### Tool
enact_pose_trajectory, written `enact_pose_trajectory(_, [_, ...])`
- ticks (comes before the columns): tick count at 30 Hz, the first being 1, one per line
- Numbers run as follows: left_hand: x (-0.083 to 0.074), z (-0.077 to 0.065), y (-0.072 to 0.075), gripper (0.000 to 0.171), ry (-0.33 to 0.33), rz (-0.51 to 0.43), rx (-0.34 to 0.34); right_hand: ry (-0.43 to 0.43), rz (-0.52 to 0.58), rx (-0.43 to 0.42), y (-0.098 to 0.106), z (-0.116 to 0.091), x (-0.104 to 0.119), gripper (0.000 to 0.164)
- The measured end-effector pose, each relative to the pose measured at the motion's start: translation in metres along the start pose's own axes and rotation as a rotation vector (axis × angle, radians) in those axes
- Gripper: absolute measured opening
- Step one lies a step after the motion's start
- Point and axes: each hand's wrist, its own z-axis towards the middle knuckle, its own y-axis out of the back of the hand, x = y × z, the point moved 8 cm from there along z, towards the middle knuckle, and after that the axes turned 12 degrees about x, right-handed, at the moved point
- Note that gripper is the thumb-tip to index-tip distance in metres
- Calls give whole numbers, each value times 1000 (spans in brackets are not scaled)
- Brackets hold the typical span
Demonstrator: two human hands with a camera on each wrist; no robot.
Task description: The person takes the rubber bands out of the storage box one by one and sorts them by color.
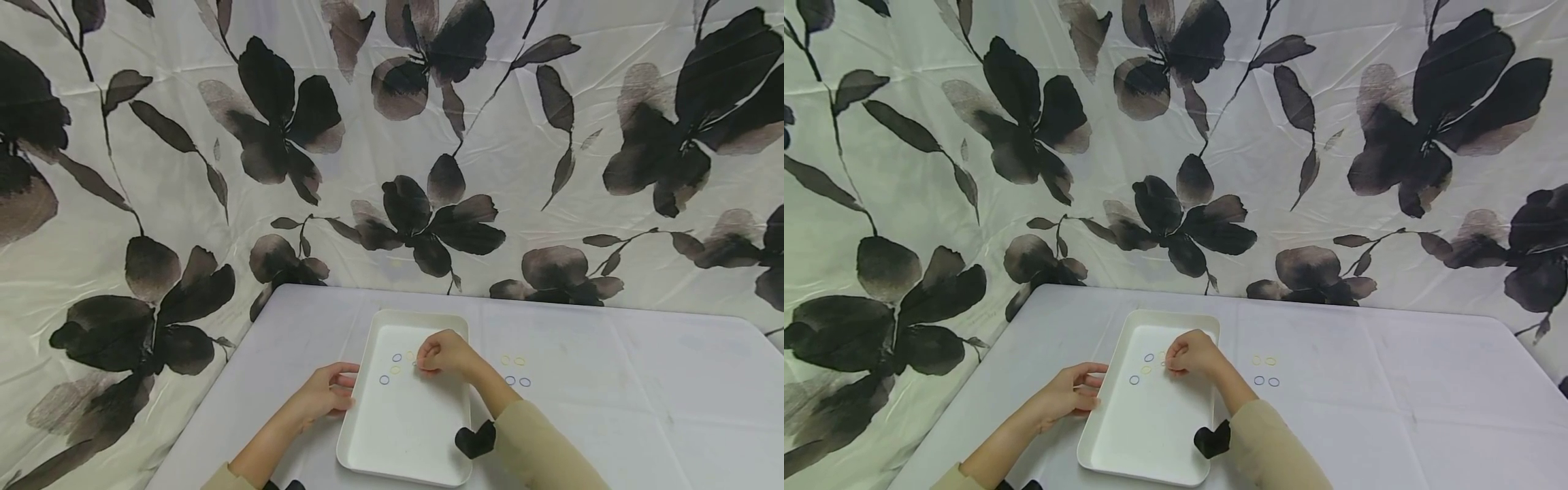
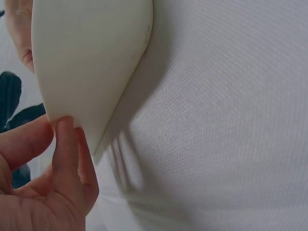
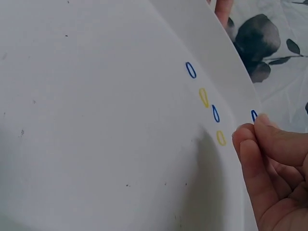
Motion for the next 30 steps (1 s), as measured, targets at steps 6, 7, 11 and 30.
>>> enact_pose_trajectory(6, [1,0,0,59,-4,1,-2,-12,60,-14,3,-2,0,9])
enact_pose_trajectory(7, [1,0,0,59,-4,1,-1,-15,66,-17,4,-2,0,9])
enact_pose_trajectory(11, [1,0,0,59,-8,-4,4,-11,89,-12,5,-5,2,9])
enact_pose_trajectory(30, [-1,-2,0,59,0,2,0,24,79,-27,23,-28,9,13])
